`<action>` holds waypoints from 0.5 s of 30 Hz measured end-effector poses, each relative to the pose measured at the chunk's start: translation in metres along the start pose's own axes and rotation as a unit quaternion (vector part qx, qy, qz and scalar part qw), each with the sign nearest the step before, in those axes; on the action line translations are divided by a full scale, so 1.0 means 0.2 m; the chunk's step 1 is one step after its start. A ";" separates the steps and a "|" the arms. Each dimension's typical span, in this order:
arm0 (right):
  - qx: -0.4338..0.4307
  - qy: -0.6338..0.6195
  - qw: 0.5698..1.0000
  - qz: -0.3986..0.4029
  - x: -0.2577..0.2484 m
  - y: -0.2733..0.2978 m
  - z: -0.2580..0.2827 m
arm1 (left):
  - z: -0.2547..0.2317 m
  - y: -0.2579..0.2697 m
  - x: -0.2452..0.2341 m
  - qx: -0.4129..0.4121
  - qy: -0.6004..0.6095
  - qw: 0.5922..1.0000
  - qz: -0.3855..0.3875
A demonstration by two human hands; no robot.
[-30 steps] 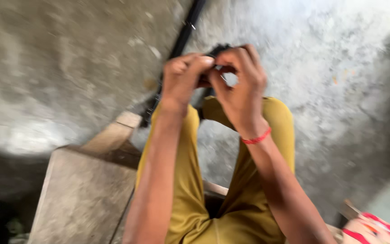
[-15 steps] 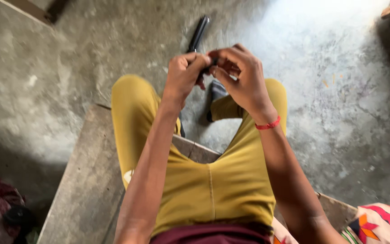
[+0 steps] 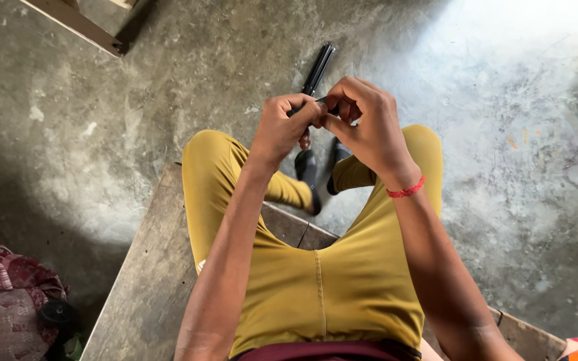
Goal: The person sits on a wooden bench and assembles a small black tripod. They attach the tripod head to the legs, tighten the central screw, and adjust the ball head mechanism.
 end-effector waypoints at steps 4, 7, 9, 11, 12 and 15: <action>-0.007 -0.005 0.999 -0.032 -0.01 0.04 0.02 | 0.00 0.03 -0.01 -0.002 0.011 1.000 -0.022; -0.013 0.012 0.997 -0.073 -0.05 0.05 0.07 | -0.05 0.03 0.02 -0.010 0.030 0.999 -0.026; -0.012 -0.003 0.996 -0.094 -0.05 0.06 0.09 | -0.08 0.05 0.03 -0.009 0.025 0.999 -0.019; -0.005 -0.007 0.995 -0.095 -0.06 0.05 0.09 | -0.12 0.04 0.04 0.006 0.015 1.000 -0.022; -0.001 -0.009 0.996 -0.094 -0.07 0.04 0.09 | -0.12 0.04 0.05 0.013 0.011 1.000 -0.025; -0.034 -0.035 0.997 -0.065 -0.06 0.03 0.12 | -0.12 0.06 0.03 0.006 0.036 0.999 -0.032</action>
Point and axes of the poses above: each hand's wrist, its own y-axis away from the middle knuckle, its own x-axis out of the palm, z = x × y, the point moved 10 cm from there along -y, towards the middle knuckle, and after that the axes turned 13 degrees about y, right-handed, at the moved point
